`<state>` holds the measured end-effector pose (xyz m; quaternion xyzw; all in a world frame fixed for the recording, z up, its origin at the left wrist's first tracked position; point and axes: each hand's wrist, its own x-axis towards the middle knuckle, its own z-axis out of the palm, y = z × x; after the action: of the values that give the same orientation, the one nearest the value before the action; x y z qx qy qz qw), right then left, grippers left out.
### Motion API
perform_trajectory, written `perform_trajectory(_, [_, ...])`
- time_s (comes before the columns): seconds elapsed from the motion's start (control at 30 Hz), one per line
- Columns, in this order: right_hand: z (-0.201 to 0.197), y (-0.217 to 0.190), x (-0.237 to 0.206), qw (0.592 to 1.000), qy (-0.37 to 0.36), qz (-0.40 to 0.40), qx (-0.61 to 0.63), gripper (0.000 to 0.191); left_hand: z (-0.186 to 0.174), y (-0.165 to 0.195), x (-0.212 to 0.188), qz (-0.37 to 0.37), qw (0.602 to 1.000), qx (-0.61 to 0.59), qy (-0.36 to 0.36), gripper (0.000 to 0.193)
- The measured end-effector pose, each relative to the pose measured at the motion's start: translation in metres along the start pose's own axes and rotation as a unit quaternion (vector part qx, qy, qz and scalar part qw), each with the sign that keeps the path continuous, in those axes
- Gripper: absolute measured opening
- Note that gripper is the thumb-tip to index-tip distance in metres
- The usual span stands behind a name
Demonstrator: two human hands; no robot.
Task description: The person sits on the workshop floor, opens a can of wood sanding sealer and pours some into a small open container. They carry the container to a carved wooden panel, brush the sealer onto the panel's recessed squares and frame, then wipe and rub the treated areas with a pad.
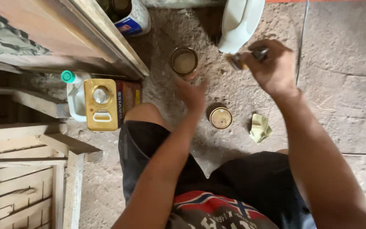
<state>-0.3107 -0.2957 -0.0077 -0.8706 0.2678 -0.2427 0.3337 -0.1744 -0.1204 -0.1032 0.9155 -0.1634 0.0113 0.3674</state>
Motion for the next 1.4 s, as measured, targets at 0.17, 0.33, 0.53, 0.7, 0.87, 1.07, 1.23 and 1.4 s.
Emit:
perform_trajectory(0.17, [0.027, -0.018, 0.009, 0.999, 0.028, -0.036, 0.029, 0.013, -0.016, 0.007, 0.055, 0.08, 0.996, -0.029, -0.027, 0.126])
perform_trajectory(0.33, [0.055, -0.047, 0.022, 0.996, 0.046, -0.018, 0.071, 0.012, -0.012, 0.001, 0.059, 0.109, 0.991, -0.034, -0.075, 0.129])
perform_trajectory(0.53, [0.08, -0.059, 0.03, 0.993, 0.06, -0.061, 0.087, 0.016, -0.003, 0.0, 0.047, 0.239, 0.971, -0.014, 0.015, 0.117])
perform_trajectory(0.7, [0.083, -0.043, 0.015, 0.998, 0.002, -0.027, 0.063, 0.02, 0.009, 0.009, 0.021, 0.276, 0.958, -0.081, 0.009, 0.106])
perform_trajectory(0.87, [0.078, -0.019, -0.003, 0.998, -0.038, 0.045, -0.033, 0.028, 0.029, 0.018, -0.006, 0.307, 0.95, -0.045, -0.016, 0.089])
perform_trajectory(1.07, [-0.027, -0.022, -0.014, 0.989, -0.022, -0.058, -0.136, 0.024, 0.041, 0.013, -0.019, 0.268, 0.945, -0.076, -0.173, 0.12])
perform_trajectory(1.23, [-0.161, -0.001, -0.111, 0.99, 0.132, 0.03, -0.037, 0.014, 0.045, 0.008, -0.024, 0.29, 0.935, -0.022, -0.203, 0.127])
perform_trajectory(1.4, [-0.078, 0.084, -0.212, 0.912, 0.026, 0.381, -0.153, 0.028, 0.043, 0.023, -0.035, 0.25, 0.939, 0.015, -0.236, 0.133])
